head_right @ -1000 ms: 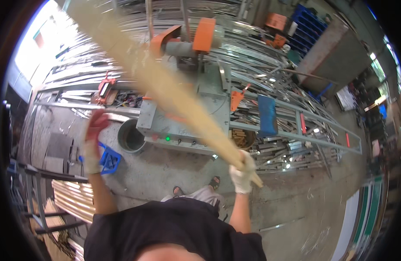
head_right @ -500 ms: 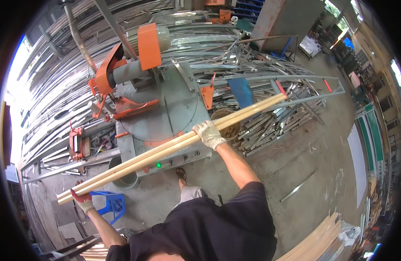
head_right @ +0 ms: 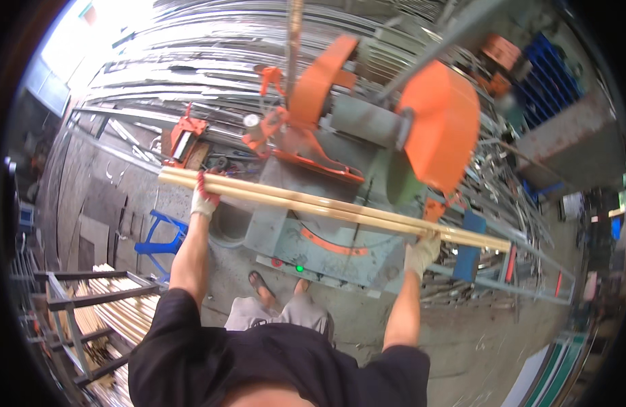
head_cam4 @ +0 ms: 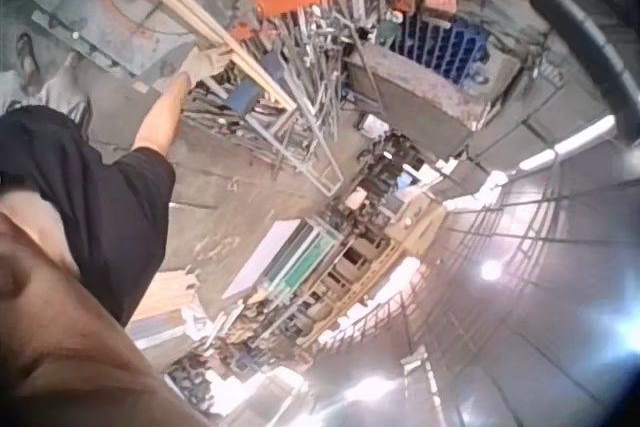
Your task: The person picks up several metal tubes from a pile on the floor, places them into a cutting machine, and pulls a lever to cut them while sparks fly. The person then removes the cut tubes and places them on a metal stand.
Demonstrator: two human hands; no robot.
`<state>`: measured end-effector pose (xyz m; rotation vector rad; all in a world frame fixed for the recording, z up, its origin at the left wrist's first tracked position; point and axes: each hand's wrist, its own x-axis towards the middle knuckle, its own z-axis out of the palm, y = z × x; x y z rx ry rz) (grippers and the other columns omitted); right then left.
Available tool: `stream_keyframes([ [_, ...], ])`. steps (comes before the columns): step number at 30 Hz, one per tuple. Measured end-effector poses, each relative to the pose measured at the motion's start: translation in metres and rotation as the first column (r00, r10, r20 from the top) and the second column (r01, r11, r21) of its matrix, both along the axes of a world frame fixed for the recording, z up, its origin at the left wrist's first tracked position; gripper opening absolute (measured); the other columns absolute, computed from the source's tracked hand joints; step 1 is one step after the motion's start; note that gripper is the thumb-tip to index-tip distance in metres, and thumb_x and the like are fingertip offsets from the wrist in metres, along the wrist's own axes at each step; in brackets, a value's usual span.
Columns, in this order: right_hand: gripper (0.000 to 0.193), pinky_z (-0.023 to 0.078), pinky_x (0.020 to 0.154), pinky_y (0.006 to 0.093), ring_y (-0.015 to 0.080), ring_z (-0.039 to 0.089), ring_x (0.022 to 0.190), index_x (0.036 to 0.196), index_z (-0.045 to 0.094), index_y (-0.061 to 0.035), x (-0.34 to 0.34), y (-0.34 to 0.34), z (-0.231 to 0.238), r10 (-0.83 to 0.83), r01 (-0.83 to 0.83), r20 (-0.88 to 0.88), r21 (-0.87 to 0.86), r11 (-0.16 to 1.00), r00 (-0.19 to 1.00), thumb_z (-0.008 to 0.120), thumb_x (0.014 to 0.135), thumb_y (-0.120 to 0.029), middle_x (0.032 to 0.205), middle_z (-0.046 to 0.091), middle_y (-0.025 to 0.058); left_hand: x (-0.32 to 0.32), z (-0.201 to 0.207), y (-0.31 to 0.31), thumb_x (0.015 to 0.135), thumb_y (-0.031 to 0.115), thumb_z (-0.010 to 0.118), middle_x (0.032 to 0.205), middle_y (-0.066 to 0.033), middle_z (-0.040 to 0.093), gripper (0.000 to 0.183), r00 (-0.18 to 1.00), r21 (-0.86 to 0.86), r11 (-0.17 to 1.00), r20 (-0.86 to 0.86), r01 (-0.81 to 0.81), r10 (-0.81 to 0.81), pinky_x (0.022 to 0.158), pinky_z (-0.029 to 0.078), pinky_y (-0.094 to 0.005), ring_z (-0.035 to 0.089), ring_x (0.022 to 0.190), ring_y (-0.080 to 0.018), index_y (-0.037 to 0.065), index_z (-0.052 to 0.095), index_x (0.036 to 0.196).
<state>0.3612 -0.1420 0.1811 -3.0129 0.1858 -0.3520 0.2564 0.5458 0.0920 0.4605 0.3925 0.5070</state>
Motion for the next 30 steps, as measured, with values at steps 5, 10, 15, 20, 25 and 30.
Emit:
stream_keyframes([
  [5, 0.075, 0.041, 0.113, 0.0497, 0.0479, 0.048, 0.135, 0.141, 0.049, 0.0004, -0.074, 0.003, -0.026, -0.008, 0.028, -0.160, 0.120, 0.992, 0.987, 0.082, 0.078, -0.022, 0.145, 0.049, 0.0314, 0.086, -0.022, 0.010, 0.089, 0.038, 0.082, 0.121, -0.0104, 0.068, 0.041, 0.996, -0.105, 0.993, -0.070, 0.049, -0.057, 0.104, 0.050, -0.0612, 0.066, 0.109, -0.0406, 0.016, 0.060, 0.114],
  [10, 0.047, 0.050, 0.098, 0.0484, 0.0410, 0.065, 0.108, 0.112, 0.068, -0.0005, -0.189, 0.040, -0.045, 0.016, 0.017, -0.448, 0.070, 0.997, 0.894, 0.080, 0.075, -0.025, 0.113, 0.068, 0.0223, 0.135, -0.065, 0.018, 0.088, 0.043, 0.082, 0.139, -0.0079, 0.060, 0.051, 0.990, -0.244, 0.964, -0.067, 0.106, -0.126, 0.107, 0.047, -0.0619, 0.059, 0.124, -0.0400, 0.019, 0.059, 0.127],
  [15, 0.050, 0.055, 0.097, 0.0430, 0.0351, 0.071, 0.107, 0.110, 0.074, -0.0037, -0.278, 0.101, -0.060, -0.042, 0.056, -0.751, -0.006, 0.998, 0.659, 0.081, 0.073, -0.036, 0.111, 0.075, 0.0191, 0.153, -0.086, 0.025, 0.087, 0.045, 0.083, 0.154, -0.0139, 0.049, 0.068, 0.975, -0.232, 0.956, -0.088, 0.179, -0.204, 0.108, 0.047, -0.0625, 0.057, 0.129, -0.0405, 0.016, 0.050, 0.140],
  [20, 0.049, 0.055, 0.097, 0.0417, 0.0343, 0.071, 0.107, 0.112, 0.074, -0.0030, -0.271, 0.175, -0.071, -0.020, 0.084, -0.845, 0.029, 0.996, 0.534, 0.079, 0.075, -0.035, 0.113, 0.075, 0.0194, 0.144, -0.122, 0.086, 0.090, 0.035, 0.082, 0.153, -0.0172, 0.050, 0.067, 0.986, -0.296, 0.947, -0.071, 0.126, -0.153, 0.108, 0.048, -0.0583, 0.059, 0.127, -0.0392, 0.013, 0.049, 0.143],
  [25, 0.037, 0.055, 0.078, 0.0405, 0.0269, 0.073, 0.084, 0.102, 0.076, -0.0024, -0.247, 0.221, -0.122, 0.035, 0.251, -0.814, 0.219, 0.943, 0.580, 0.074, 0.082, -0.034, 0.088, 0.077, 0.0143, 0.157, -0.090, 0.085, 0.091, 0.017, 0.080, 0.123, -0.0162, 0.069, 0.039, 0.977, -0.306, 0.949, -0.169, 0.073, -0.129, 0.097, 0.058, -0.0491, 0.070, 0.106, -0.0382, 0.001, 0.064, 0.123],
  [30, 0.054, 0.052, 0.084, 0.0517, 0.0461, 0.071, 0.096, 0.108, 0.072, 0.0053, -0.217, 0.235, -0.194, -0.015, 0.271, -0.797, 0.188, 0.944, 0.604, 0.063, 0.090, -0.045, 0.100, 0.073, 0.0293, 0.137, -0.124, 0.122, 0.090, 0.046, 0.078, 0.112, -0.0080, 0.069, 0.046, 0.898, -0.129, 0.920, -0.201, 0.371, -0.391, 0.092, 0.055, -0.0500, 0.066, 0.104, -0.0279, 0.012, 0.068, 0.119],
])
